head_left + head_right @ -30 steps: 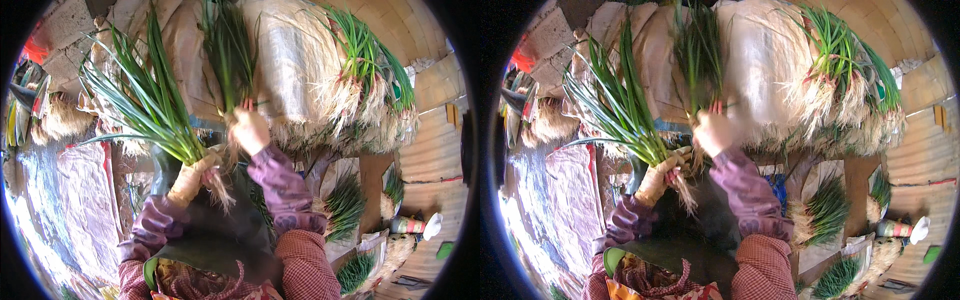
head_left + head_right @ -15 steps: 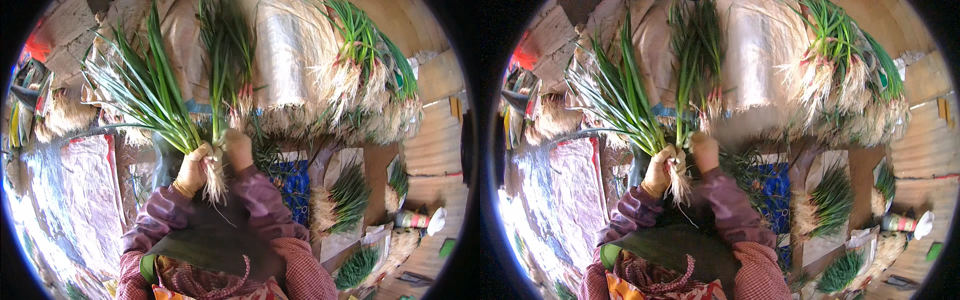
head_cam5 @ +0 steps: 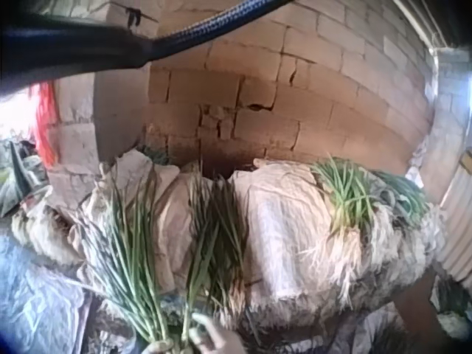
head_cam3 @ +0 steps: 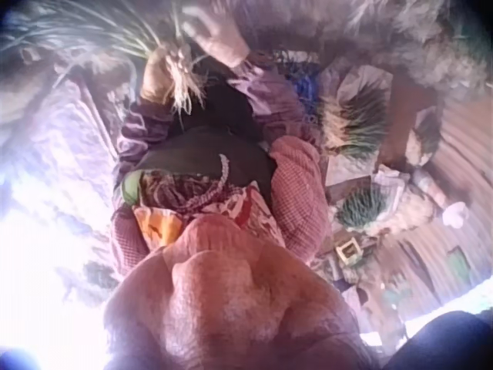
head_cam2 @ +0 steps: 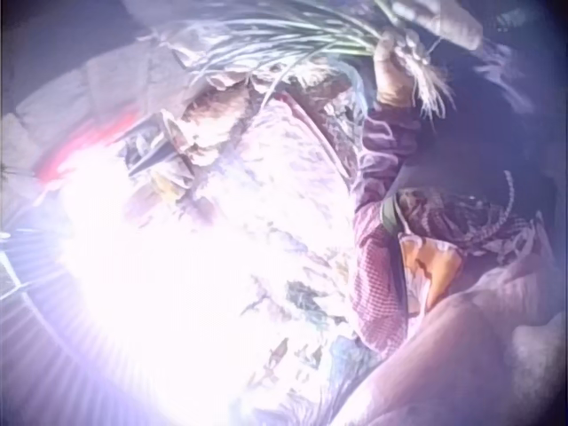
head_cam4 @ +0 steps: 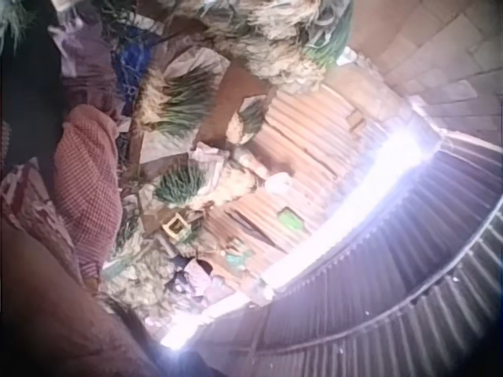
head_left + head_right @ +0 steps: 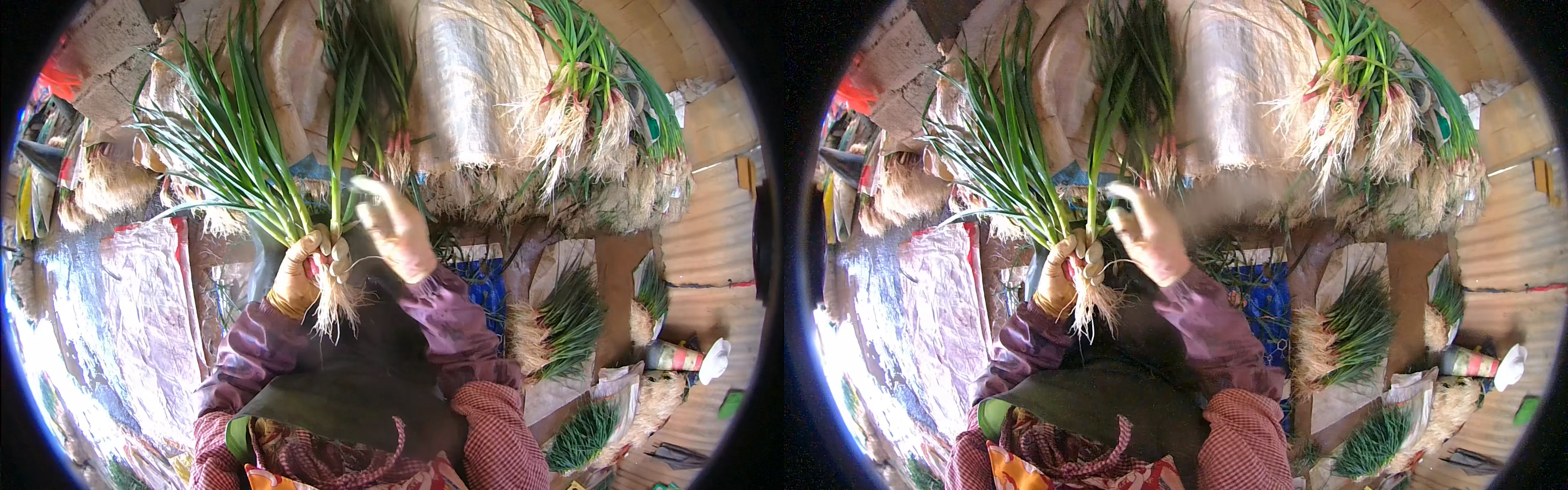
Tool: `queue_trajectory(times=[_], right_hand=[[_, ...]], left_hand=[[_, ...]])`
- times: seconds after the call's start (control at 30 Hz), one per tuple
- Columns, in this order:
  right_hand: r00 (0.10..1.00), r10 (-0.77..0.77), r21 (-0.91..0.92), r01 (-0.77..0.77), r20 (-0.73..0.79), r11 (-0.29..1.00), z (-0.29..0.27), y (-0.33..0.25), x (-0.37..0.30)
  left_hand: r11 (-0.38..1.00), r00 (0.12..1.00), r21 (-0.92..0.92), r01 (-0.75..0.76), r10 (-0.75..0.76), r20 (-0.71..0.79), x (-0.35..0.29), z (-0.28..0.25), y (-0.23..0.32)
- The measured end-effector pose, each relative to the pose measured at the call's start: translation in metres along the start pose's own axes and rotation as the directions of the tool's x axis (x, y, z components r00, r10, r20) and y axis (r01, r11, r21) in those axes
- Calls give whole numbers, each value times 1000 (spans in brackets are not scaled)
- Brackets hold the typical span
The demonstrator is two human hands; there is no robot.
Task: The person sorts and bundles green onions by hand, removing roots and arranging them into neat bunches. The person places the prepared bundles into a sack.
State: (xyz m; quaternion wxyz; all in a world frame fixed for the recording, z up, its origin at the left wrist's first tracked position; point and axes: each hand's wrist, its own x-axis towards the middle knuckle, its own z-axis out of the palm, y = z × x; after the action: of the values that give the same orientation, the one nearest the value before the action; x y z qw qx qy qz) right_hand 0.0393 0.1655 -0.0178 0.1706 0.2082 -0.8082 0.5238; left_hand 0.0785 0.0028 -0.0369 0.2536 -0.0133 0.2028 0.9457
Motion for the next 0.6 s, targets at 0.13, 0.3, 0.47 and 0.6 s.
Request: queue_trajectory(times=[0.13, 0.3, 0.47, 0.6], right_hand=[[919, 257, 22, -276, 300, 961, 26, 12, -28], [698, 491, -780, 157, 521, 606, 5, 93, -84], [613, 559, -726, 37, 559, 687, -71, 138, -127], [981, 123, -611, -8, 147, 791, -24, 77, -13]], left_hand=[[998, 992, 57, 30, -22, -123, -4, -14, -2], [985, 996, 154, 79, -84, 24, -19, 1, -18], [955, 975, 209, -211, 189, 121, -22, 47, 32], [996, 992, 27, -87, 89, -90, -8, 0, 17]])
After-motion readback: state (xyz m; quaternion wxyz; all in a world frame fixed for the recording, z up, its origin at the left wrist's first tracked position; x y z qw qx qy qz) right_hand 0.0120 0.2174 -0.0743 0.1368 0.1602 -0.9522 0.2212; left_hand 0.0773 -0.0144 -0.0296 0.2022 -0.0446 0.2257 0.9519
